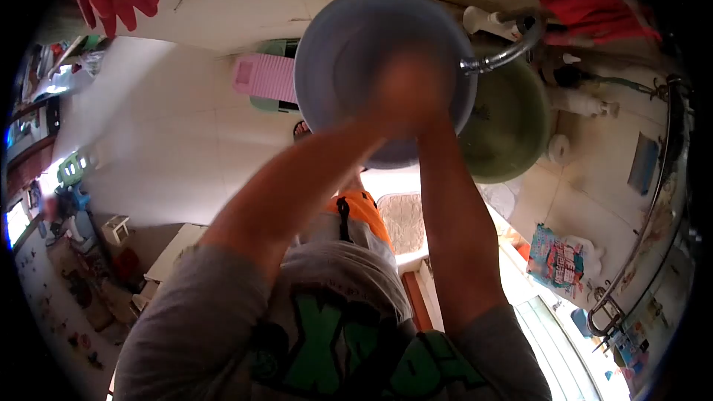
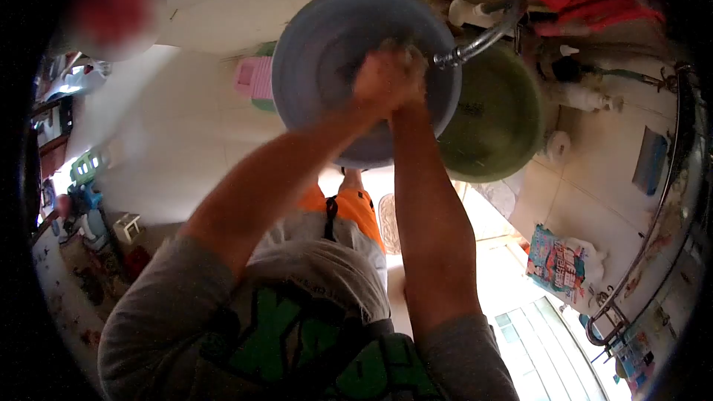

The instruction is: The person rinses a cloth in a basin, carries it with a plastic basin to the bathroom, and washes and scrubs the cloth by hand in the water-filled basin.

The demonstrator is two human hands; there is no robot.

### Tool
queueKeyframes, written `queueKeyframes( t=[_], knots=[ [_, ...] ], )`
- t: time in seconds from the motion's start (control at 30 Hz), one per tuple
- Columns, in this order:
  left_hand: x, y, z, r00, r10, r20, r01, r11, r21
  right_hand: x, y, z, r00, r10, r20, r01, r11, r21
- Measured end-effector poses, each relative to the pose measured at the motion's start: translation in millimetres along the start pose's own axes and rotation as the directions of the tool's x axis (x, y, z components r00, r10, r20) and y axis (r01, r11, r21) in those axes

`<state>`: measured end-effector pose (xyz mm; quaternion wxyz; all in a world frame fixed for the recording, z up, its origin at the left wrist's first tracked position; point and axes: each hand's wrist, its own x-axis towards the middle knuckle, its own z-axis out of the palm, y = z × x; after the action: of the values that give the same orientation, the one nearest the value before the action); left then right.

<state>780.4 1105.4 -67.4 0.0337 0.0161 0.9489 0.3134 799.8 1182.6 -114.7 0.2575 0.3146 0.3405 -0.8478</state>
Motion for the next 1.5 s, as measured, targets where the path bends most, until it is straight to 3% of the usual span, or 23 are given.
queueKeyframes(
  t=[0.03, 0.1, 0.17, 0.2, 0.27, 0.33, 0.4, 0.43, 0.47, 0.5, 0.6, 0.67, 0.73, 0.8, 1.0, 1.07, 1.1, 1.17, 1.23, 1.27, 1.33, 1.4, 1.5],
  knots=[
    [21, -24, -4, 0.979, 0.058, 0.193, -0.083, 0.989, 0.123, -4, 2, -3, 1.0, -0.019, 0.01, 0.019, 0.999, -0.038],
    [40, -49, -2, 0.984, 0.094, 0.149, -0.129, 0.96, 0.248, -22, 8, -2, 0.977, -0.212, 0.035, 0.213, 0.937, -0.275],
    [22, -56, 2, 0.957, 0.066, -0.282, 0.004, 0.971, 0.241, -21, 19, 0, 0.978, -0.177, -0.11, 0.179, 0.984, 0.002],
    [15, -50, 6, 0.958, -0.052, -0.284, 0.098, 0.984, 0.152, -18, 20, 1, 0.974, -0.15, -0.169, 0.175, 0.974, 0.143],
    [-5, -23, 18, 0.927, -0.279, -0.249, 0.282, 0.959, -0.026, -4, 14, 3, 0.996, -0.075, -0.044, 0.084, 0.966, 0.244],
    [-25, -2, 42, 0.981, -0.111, -0.161, 0.131, 0.985, 0.116, 9, 6, 3, 0.997, -0.03, 0.064, 0.011, 0.959, 0.282],
    [-14, -2, 84, 0.911, -0.122, -0.393, 0.187, 0.973, 0.132, 8, -1, 7, 0.994, -0.053, 0.097, 0.03, 0.973, 0.228],
    [3, -12, 115, 0.751, -0.213, -0.625, 0.305, 0.952, 0.042, 5, -2, 8, 0.994, -0.07, 0.09, 0.051, 0.979, 0.2],
    [10, -22, 68, 0.964, -0.153, -0.216, 0.187, 0.971, 0.148, 0, 2, 8, 0.993, -0.091, 0.069, 0.079, 0.984, 0.162],
    [18, -33, 19, 0.969, -0.06, 0.239, 0.031, 0.992, 0.121, -6, 6, 8, 0.992, -0.117, 0.048, 0.108, 0.983, 0.151],
    [28, -77, 36, 0.955, 0.02, -0.296, 0.061, 0.963, 0.262, -42, 9, 14, 0.986, -0.152, 0.076, 0.128, 0.958, 0.256],
    [-8, -24, 3, 0.906, -0.062, -0.42, 0.156, 0.969, 0.193, -31, 6, 10, 0.998, -0.064, -0.016, 0.066, 0.969, 0.239],
    [-3, 2, -5, 0.933, -0.232, -0.276, 0.247, 0.969, 0.019, -13, 1, 14, 0.998, -0.057, 0.016, 0.051, 0.961, 0.273],
    [-11, 16, 6, 0.879, -0.389, 0.276, 0.45, 0.869, -0.208, -19, 11, 5, 0.998, -0.064, -0.026, 0.069, 0.971, 0.23],
    [31, -38, -7, 0.974, -0.111, 0.196, 0.108, 0.994, 0.027, -17, 16, 9, 0.983, -0.178, -0.039, 0.182, 0.968, 0.174],
    [30, -68, 15, 0.982, -0.002, -0.191, 0.021, 0.995, 0.096, -46, 16, 0, 0.969, -0.245, -0.02, 0.237, 0.913, 0.331],
    [25, -79, 33, 0.925, 0.067, -0.373, -0.015, 0.99, 0.141, -40, 12, 2, 0.987, -0.162, 0.006, 0.149, 0.923, 0.355],
    [8, -70, 82, 0.924, 0.269, -0.271, -0.119, 0.877, 0.466, -24, 7, 7, 0.998, 0.014, 0.066, -0.039, 0.917, 0.398],
    [-6, -38, 68, 0.986, 0.076, -0.145, -0.024, 0.944, 0.328, -3, -2, 8, 0.987, 0.04, 0.156, -0.092, 0.937, 0.338],
    [-17, 3, 17, 0.983, -0.181, 0.003, 0.181, 0.983, 0.026, 3, -8, 8, 0.985, 0.01, 0.171, -0.058, 0.959, 0.276],
    [-14, 13, -2, 0.945, -0.233, 0.232, 0.245, 0.969, -0.026, 8, -11, 11, 0.985, -0.037, 0.166, 0.009, 0.986, 0.164],
    [9, -32, 23, 0.934, 0.031, 0.355, -0.162, 0.923, 0.349, -5, -6, 12, 0.99, -0.1, 0.095, 0.094, 0.994, 0.062],
    [22, -62, 5, 0.974, 0.051, -0.222, 0.01, 0.965, 0.262, -37, 10, 0, 0.978, -0.207, 0.006, 0.206, 0.976, 0.072]
  ],
)
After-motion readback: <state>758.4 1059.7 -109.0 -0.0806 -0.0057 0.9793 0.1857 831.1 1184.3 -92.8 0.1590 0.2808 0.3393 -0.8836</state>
